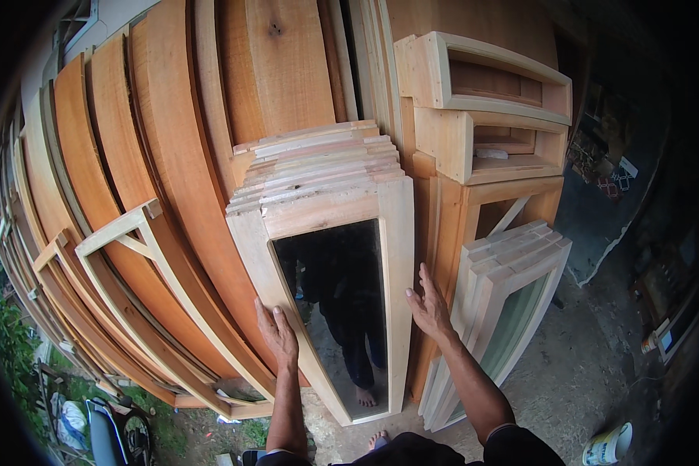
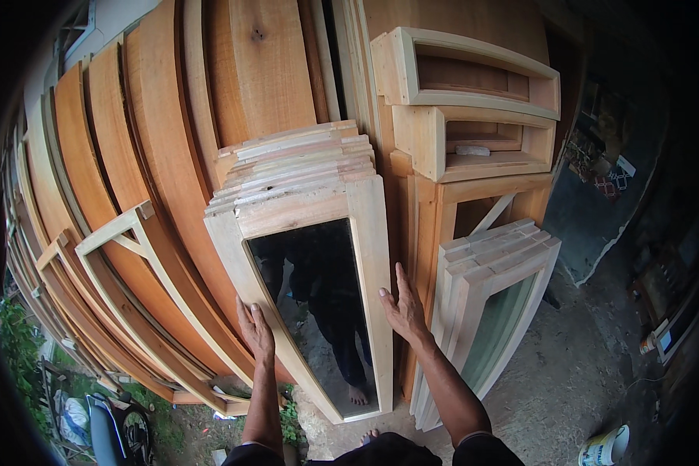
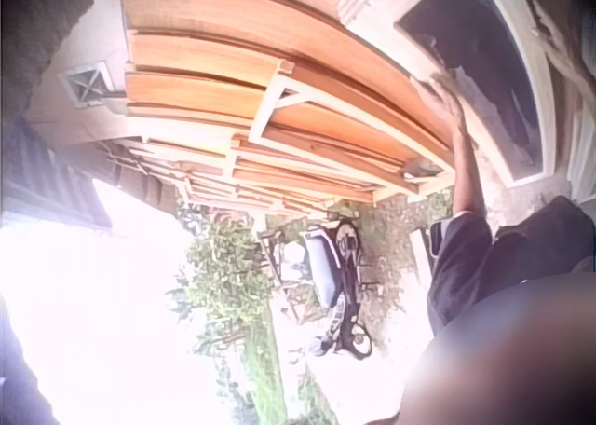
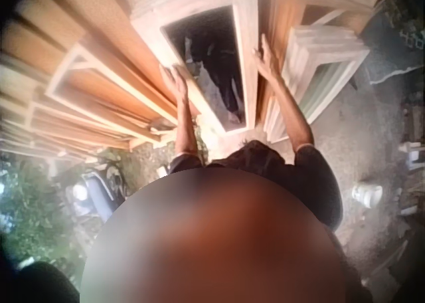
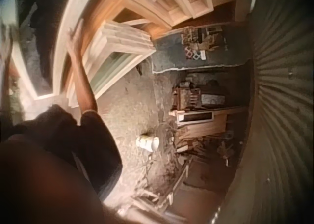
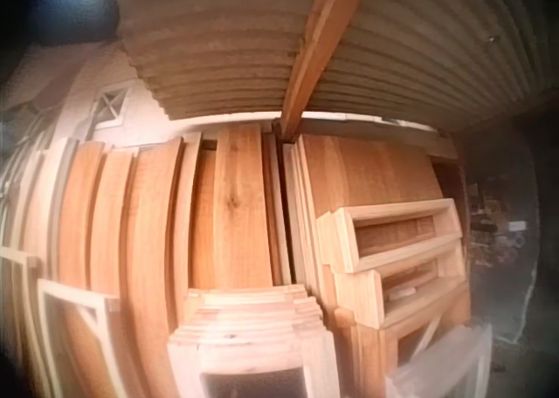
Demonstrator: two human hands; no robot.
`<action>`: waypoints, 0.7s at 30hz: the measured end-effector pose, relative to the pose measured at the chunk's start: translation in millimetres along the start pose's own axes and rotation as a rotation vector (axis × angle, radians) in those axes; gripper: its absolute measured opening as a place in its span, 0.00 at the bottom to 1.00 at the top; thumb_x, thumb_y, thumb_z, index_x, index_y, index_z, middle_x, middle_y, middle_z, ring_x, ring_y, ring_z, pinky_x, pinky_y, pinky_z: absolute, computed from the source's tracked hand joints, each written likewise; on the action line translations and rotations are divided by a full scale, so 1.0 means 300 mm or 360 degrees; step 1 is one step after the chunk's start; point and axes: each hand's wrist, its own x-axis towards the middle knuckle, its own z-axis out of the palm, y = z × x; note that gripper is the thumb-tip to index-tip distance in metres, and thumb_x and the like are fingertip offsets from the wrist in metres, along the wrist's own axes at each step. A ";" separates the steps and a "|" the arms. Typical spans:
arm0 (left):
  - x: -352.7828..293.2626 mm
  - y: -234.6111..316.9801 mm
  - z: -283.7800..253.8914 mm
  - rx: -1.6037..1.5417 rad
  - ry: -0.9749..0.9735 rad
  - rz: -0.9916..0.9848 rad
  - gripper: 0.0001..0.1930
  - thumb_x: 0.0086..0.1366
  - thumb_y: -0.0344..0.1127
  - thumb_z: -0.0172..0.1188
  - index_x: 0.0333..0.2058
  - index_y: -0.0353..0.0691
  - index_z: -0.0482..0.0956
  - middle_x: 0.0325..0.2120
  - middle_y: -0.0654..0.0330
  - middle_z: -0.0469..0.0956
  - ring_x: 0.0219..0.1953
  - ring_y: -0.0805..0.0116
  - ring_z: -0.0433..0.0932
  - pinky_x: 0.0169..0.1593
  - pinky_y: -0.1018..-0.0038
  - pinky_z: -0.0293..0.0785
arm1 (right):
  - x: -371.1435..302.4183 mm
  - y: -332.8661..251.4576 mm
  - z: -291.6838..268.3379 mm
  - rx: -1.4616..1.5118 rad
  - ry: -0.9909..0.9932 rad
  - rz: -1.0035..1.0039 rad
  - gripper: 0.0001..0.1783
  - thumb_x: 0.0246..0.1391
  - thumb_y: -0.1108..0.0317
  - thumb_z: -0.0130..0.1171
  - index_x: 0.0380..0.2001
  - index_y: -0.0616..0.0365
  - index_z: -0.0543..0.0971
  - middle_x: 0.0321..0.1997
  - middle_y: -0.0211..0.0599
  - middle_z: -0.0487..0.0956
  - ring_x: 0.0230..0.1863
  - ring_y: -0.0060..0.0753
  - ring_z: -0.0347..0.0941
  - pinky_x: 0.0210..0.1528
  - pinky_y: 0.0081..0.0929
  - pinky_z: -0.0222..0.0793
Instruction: The person assembles a wooden window frame by aligning pieces, measuring with a tape measure, and nailing them together using a hammer. The person then lifts the completed frame and places it against a wall with other frames.
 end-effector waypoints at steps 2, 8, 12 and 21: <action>-0.045 0.035 0.008 0.0168 0.0157 0.0233 0.28 0.75 0.41 0.49 0.68 0.33 0.61 0.68 0.43 0.60 0.71 0.49 0.58 0.71 0.58 0.52 | -0.074 -0.023 -0.027 0.0053 -0.0040 -0.0104 0.40 0.67 0.53 0.52 0.74 0.57 0.51 0.72 0.59 0.60 0.72 0.60 0.58 0.71 0.46 0.58; -0.277 0.221 0.135 -0.0030 -0.0064 0.0497 0.27 0.73 0.40 0.52 0.66 0.33 0.63 0.65 0.45 0.64 0.66 0.47 0.62 0.70 0.56 0.54 | -0.278 -0.084 -0.154 0.0006 -0.0064 -0.0294 0.34 0.66 0.65 0.56 0.71 0.57 0.59 0.68 0.54 0.67 0.66 0.51 0.69 0.64 0.38 0.69; -0.498 0.350 0.283 -0.0478 -0.0714 0.0281 0.27 0.73 0.41 0.55 0.65 0.35 0.65 0.61 0.49 0.69 0.61 0.57 0.67 0.63 0.64 0.63 | -0.372 -0.080 -0.310 -0.0012 -0.0046 -0.0347 0.29 0.66 0.68 0.56 0.67 0.60 0.66 0.63 0.54 0.72 0.63 0.49 0.72 0.63 0.35 0.69; -0.771 0.610 0.506 -0.0649 -0.1221 0.0116 0.32 0.71 0.42 0.60 0.68 0.37 0.61 0.66 0.48 0.63 0.60 0.56 0.70 0.60 0.62 0.68 | -0.385 0.244 -0.800 0.0122 0.0399 -0.0055 0.23 0.67 0.63 0.55 0.62 0.60 0.73 0.56 0.48 0.79 0.54 0.41 0.79 0.51 0.30 0.76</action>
